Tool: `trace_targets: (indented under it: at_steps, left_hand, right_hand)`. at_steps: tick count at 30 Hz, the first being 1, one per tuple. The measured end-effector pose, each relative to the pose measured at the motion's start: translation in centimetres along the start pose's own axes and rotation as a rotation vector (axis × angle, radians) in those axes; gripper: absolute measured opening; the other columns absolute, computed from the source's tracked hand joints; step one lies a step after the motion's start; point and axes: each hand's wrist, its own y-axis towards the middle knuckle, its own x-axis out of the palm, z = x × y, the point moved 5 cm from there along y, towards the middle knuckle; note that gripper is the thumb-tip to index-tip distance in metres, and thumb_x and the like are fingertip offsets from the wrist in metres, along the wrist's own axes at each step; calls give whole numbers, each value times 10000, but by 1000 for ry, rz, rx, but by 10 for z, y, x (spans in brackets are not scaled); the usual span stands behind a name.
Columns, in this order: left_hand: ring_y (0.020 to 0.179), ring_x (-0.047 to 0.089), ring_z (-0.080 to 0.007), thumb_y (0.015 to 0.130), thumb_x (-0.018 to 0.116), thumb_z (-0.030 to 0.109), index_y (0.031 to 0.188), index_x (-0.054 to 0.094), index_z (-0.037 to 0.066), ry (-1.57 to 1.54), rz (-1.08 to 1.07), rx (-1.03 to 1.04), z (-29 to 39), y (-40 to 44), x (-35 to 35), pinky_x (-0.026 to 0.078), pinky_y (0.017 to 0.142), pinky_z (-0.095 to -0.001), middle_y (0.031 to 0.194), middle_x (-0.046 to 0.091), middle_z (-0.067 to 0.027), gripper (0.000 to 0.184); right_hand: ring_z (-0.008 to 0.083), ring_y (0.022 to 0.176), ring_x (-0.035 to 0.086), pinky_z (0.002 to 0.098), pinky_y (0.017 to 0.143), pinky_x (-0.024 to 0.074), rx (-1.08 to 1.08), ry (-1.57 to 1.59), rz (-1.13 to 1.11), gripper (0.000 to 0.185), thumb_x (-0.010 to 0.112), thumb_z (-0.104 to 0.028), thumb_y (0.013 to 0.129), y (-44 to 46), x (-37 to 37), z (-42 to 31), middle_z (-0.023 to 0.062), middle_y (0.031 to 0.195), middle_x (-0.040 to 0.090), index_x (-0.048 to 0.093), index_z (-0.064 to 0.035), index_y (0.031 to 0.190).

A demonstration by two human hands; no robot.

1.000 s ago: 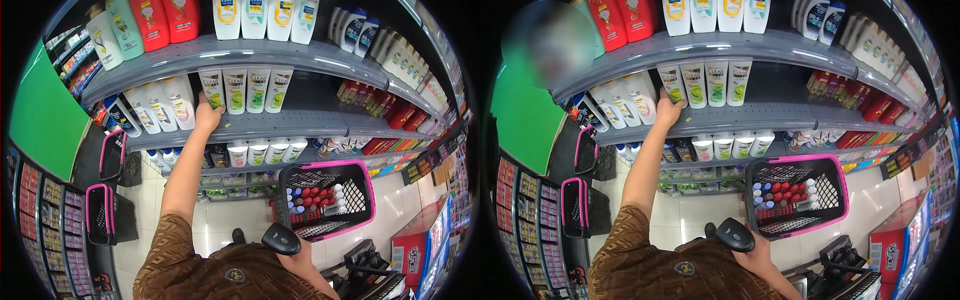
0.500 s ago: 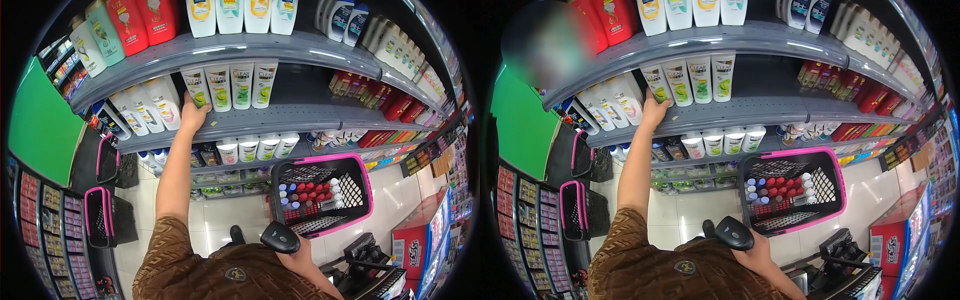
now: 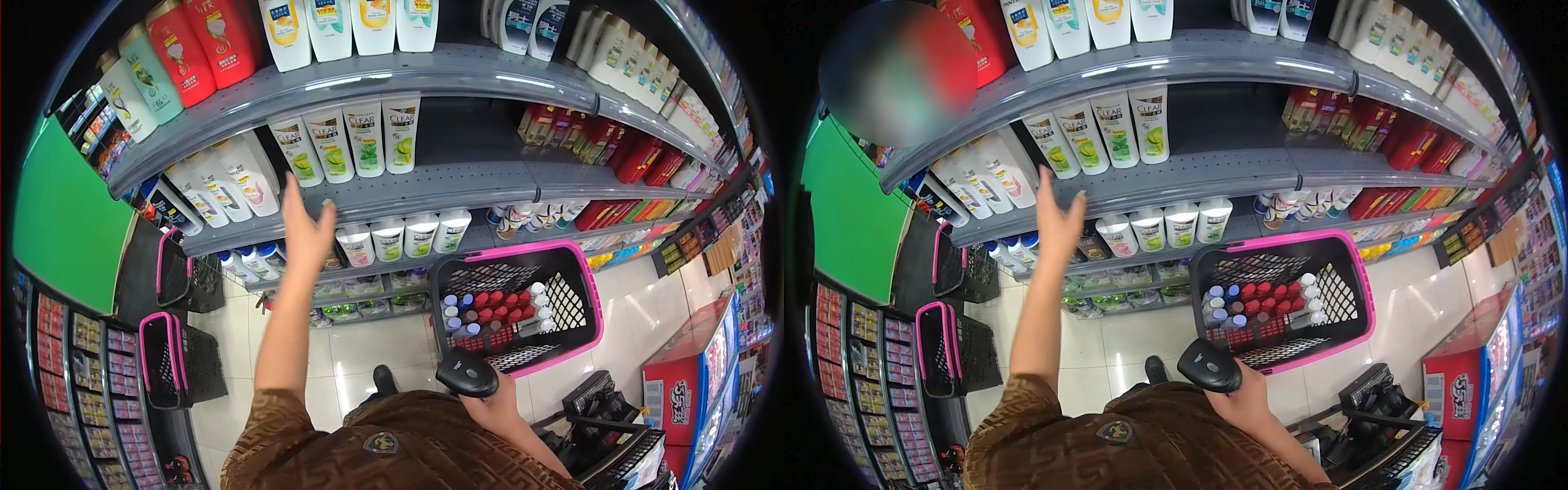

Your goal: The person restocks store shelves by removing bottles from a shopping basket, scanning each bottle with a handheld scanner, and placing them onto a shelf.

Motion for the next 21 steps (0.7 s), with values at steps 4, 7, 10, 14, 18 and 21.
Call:
trace_targets:
  at_steps: [4, 7, 10, 14, 18, 21]
  left_hand:
    - [1057, 694, -248, 896, 712, 52, 1200, 688, -1, -490, -349, -111, 37, -146, 38, 516, 967, -354, 1131, 732, -158, 309]
    - [887, 707, -177, 922, 715, 42, 1086, 740, 6, -585, -668, -322, 50, -236, 66, 549, 863, -320, 984, 760, -103, 170]
    - [845, 687, -113, 957, 689, 25, 1051, 747, -11, -630, -730, -422, 56, -270, 85, 543, 793, -275, 958, 769, -73, 116]
    - [833, 658, -88, 962, 701, 26, 1062, 728, -16, -630, -808, -423, 85, -259, 122, 530, 784, -259, 942, 750, -49, 111]
    - [758, 617, -65, 945, 715, 37, 1117, 705, 1, -601, -1028, -466, 121, -269, 199, 503, 711, -239, 879, 700, -15, 176]
    - [736, 648, -127, 904, 748, 84, 1111, 709, 41, -588, -1218, -465, 154, -309, 275, 527, 689, -290, 892, 705, -69, 214]
  right_hand:
    - [353, 835, 744, 384, 739, 565, 69, 54, 55, 239, 767, -111, 821, -1, 2, 11, 178, 917, 735, 686, -9, 1021]
    - [356, 846, 741, 389, 746, 564, 148, 2, 49, 250, 773, -123, 827, -16, -4, 32, 175, 920, 731, 690, -13, 1035]
    - [338, 800, 732, 386, 730, 562, 202, 20, 89, 258, 785, -130, 828, -26, -12, 48, 166, 882, 719, 689, -16, 1038]
    - [272, 776, 725, 352, 740, 561, 246, 74, 176, 301, 781, -101, 826, -33, -50, 78, 159, 879, 721, 699, -8, 1100]
    - [202, 816, 716, 334, 775, 559, 324, 95, 192, 315, 770, -76, 838, -37, -108, 114, 139, 915, 737, 702, 5, 1135]
    - [148, 876, 695, 315, 807, 550, 432, 118, 258, 271, 746, -46, 877, -42, -151, 148, 102, 963, 752, 705, 15, 1138]
